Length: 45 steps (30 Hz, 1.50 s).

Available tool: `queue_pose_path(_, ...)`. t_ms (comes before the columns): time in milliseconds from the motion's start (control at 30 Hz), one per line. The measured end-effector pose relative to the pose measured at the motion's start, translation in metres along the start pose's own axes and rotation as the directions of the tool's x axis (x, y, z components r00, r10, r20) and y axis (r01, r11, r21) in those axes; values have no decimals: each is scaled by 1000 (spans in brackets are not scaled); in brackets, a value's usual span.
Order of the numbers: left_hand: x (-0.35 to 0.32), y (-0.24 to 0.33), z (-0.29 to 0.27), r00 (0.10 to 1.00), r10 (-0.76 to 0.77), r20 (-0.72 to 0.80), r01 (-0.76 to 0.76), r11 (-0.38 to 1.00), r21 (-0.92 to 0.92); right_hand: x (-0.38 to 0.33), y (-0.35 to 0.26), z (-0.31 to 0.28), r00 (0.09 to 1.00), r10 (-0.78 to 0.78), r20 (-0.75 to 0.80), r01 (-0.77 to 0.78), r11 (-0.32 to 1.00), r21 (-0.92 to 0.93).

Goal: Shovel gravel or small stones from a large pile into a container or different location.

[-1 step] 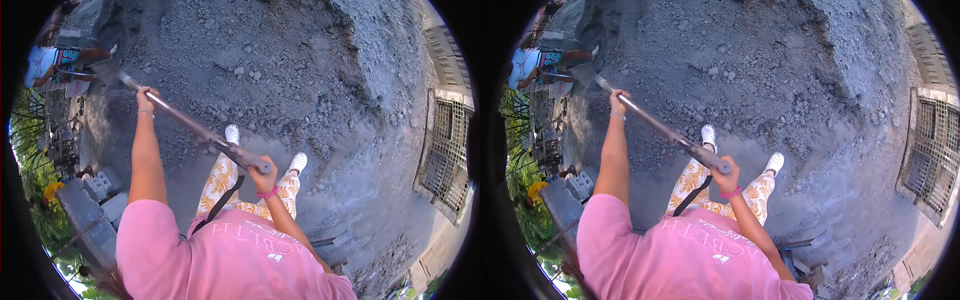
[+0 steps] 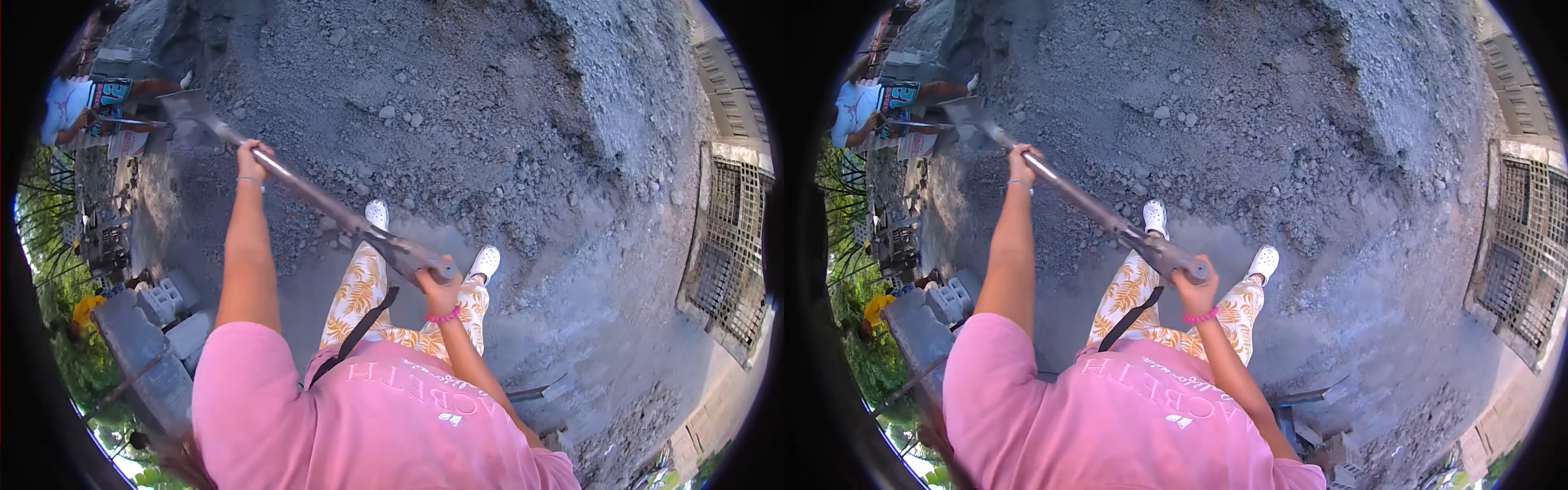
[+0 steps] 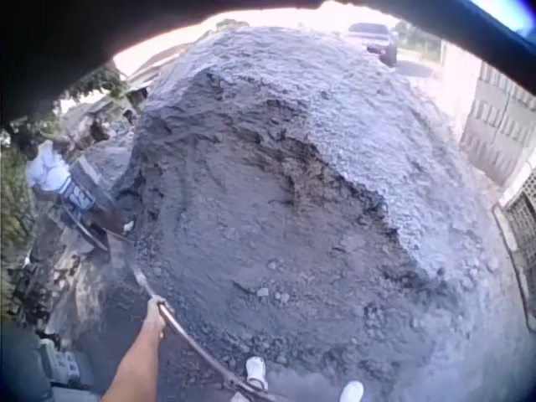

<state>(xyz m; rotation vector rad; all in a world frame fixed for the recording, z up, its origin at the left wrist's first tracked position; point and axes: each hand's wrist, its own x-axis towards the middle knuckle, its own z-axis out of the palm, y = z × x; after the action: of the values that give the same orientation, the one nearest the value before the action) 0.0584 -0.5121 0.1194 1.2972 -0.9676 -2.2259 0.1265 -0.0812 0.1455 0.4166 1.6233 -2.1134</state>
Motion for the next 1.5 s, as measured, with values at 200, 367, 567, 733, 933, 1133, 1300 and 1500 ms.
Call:
queue_pose_path(200, -65, -322, 45, 897, -428, -109, 441, 881, 172, -49, -14, -226, 817, 207, -538, -164, 978, 128)
queue_pose_path(367, -260, -567, 103, 478, -879, 6, 878, 477, 43, -199, -95, -413, 492, 111, -864, -265, 964, -27)
queue_pose_path(567, -409, -623, 199, 303, -948, -100, 953, 303, 20, -302, -195, -481, 209, -6, -978, -391, 916, -89)
queue_pose_path(733, -306, -606, 202, 431, -900, -59, 902, 431, 11, -200, -169, -456, 265, 29, -964, -399, 913, -82)
queue_pose_path(933, -171, -549, 135, 557, -830, 8, 830, 557, -16, -112, -81, -340, 334, 153, -930, -387, 922, 13)
queue_pose_path(1133, -169, -481, 77, 522, -850, -68, 846, 506, 168, -205, 0, -259, 150, 297, -943, -326, 916, 236)
queue_pose_path(1300, -75, -399, 57, 640, -762, 98, 746, 647, 155, -141, 29, -158, 398, 193, -897, -135, 979, 151)
queue_pose_path(1500, 38, -282, 68, 708, -702, 78, 693, 711, 119, -41, 17, -91, 733, -69, -676, -2, 995, -104)
